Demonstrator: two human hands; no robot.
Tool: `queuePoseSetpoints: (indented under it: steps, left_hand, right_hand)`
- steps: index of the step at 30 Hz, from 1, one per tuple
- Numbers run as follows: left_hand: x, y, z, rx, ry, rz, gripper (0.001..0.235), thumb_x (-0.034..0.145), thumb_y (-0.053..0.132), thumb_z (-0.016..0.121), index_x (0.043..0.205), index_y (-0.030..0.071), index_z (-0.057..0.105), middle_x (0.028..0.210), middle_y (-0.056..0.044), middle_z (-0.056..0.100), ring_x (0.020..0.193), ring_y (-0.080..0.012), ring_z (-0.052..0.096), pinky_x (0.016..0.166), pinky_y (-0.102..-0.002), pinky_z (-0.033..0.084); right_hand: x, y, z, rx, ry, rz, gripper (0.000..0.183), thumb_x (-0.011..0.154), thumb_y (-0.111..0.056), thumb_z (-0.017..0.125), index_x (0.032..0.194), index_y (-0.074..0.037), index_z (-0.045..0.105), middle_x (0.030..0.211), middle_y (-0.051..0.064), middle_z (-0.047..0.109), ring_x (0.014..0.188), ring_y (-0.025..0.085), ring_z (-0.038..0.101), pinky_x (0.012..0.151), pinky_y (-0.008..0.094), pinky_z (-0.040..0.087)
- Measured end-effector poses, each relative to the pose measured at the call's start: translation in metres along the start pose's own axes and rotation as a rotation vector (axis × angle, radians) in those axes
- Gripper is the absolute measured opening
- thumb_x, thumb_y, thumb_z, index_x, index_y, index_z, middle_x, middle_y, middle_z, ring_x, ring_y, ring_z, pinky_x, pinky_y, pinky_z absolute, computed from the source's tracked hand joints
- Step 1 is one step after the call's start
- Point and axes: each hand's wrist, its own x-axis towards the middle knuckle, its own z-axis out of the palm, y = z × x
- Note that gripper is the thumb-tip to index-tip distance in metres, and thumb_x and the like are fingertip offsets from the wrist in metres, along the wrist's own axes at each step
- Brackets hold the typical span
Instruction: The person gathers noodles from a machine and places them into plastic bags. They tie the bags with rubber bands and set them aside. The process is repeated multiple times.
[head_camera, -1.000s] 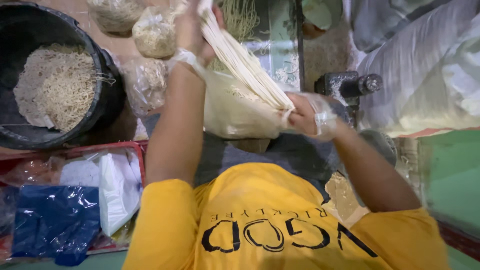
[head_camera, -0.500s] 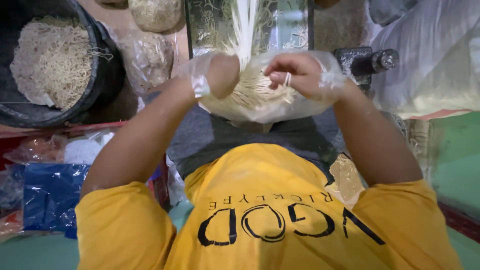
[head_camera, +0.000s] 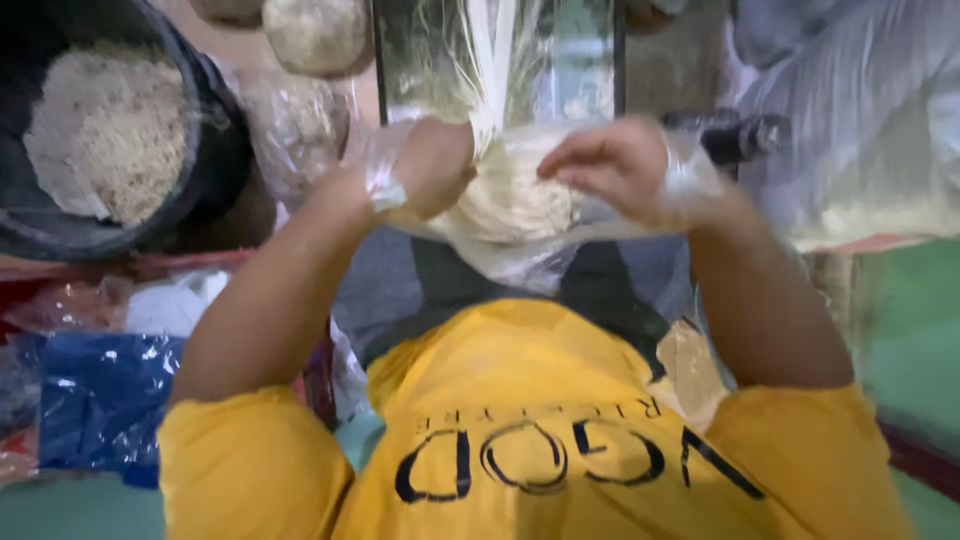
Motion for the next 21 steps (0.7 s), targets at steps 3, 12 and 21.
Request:
queuePoseSetpoints:
  steps: [3, 12, 21]
  left_hand:
    - [0.011, -0.014, 0.022, 0.010, 0.106, 0.118, 0.035, 0.103, 0.030, 0.058, 0.105, -0.002, 0.071, 0.096, -0.022, 0.073, 0.090, -0.0348, 0.072, 0.083, -0.047, 0.056]
    - [0.007, -0.019, 0.026, -0.657, 0.179, 0.357, 0.018, 0.097, 0.017, 0.059, 0.108, 0.005, 0.067, 0.074, -0.009, 0.072, 0.063, -0.0161, 0.074, 0.060, -0.034, 0.058]
    - [0.002, -0.018, 0.025, -0.693, 0.210, 0.411, 0.013, 0.098, 0.014, 0.060, 0.103, 0.003, 0.067, 0.068, -0.004, 0.068, 0.058, -0.0115, 0.071, 0.057, -0.030, 0.057]
  right_hand:
    - [-0.006, 0.009, 0.009, 0.291, 0.051, -0.111, 0.022, 0.106, -0.012, 0.061, 0.122, 0.000, 0.070, 0.116, 0.011, 0.075, 0.108, 0.020, 0.072, 0.095, 0.033, 0.059]
    - [0.003, 0.016, 0.023, 0.709, 0.058, -0.105, 0.029, 0.107, -0.012, 0.058, 0.129, 0.007, 0.062, 0.119, 0.019, 0.071, 0.116, 0.024, 0.070, 0.104, 0.036, 0.058]
    - [-0.006, 0.035, 0.018, 0.960, 0.046, -0.142, 0.029, 0.110, -0.014, 0.058, 0.126, 0.010, 0.061, 0.117, 0.024, 0.070, 0.115, 0.033, 0.072, 0.105, 0.047, 0.060]
